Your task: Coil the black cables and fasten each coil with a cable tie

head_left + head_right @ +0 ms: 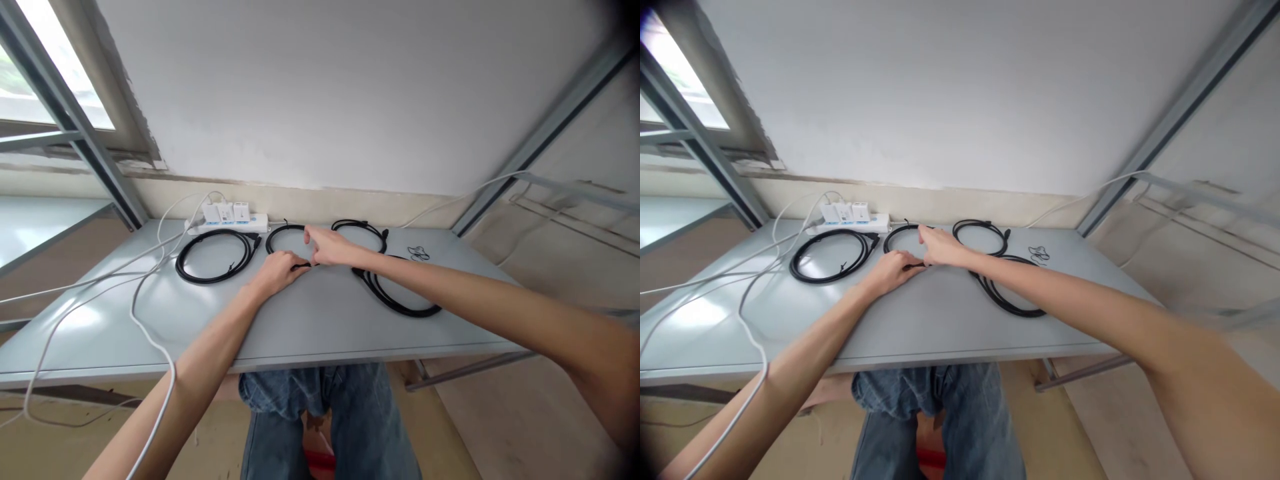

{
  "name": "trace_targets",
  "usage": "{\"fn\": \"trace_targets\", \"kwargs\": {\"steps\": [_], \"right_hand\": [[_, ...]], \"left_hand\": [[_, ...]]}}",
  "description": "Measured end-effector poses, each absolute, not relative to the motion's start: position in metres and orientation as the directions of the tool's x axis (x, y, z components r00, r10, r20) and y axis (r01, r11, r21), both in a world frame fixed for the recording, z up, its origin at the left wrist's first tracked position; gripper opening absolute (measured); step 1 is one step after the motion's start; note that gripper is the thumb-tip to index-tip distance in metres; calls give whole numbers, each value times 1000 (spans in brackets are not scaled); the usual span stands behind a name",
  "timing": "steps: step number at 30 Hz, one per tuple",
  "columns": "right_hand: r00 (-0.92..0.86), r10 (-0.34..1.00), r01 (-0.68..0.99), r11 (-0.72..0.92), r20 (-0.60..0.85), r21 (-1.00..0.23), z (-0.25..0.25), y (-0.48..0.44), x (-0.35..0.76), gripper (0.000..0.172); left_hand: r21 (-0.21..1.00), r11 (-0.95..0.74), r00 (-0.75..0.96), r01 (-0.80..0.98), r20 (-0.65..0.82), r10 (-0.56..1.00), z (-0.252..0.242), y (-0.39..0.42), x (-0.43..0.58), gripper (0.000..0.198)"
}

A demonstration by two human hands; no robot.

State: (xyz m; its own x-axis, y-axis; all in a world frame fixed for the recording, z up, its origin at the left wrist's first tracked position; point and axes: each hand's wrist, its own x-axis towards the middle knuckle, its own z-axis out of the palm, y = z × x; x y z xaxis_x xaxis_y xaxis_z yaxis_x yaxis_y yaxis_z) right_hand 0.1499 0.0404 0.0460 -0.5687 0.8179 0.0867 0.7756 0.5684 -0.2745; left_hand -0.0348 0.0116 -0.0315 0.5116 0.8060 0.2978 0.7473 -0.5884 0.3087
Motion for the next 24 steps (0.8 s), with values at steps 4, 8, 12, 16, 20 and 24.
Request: {"fn": "trace_targets", "kwargs": {"steps": [4, 8, 12, 16, 20, 24], "right_hand": [[-400, 906, 791, 265, -138, -551, 44, 58, 156, 44], [-397, 868, 663, 47, -298, -747, 39, 50, 160, 40], [-456, 850, 538, 29, -262, -843, 34, 36, 162, 41], [-613, 779, 435, 189, -135, -880, 29, 35, 168, 36], [-749, 662, 390, 458, 15, -799, 28, 36, 172, 26], [-802, 584, 380, 665, 130, -644, 27, 34, 172, 27]], "left_hand": [[289, -614, 533, 734, 315, 785, -33, 13, -36, 37], [281, -618, 536, 734, 319, 782, -34, 14, -37, 35], [291, -602, 526, 744, 300, 796, -33, 13, -36, 31], [303, -601, 524, 739, 303, 796, -33, 14, -36, 29], [307, -586, 512, 750, 290, 808, -34, 14, -36, 28], [323, -571, 492, 755, 295, 819, -34, 14, -36, 27]]}}
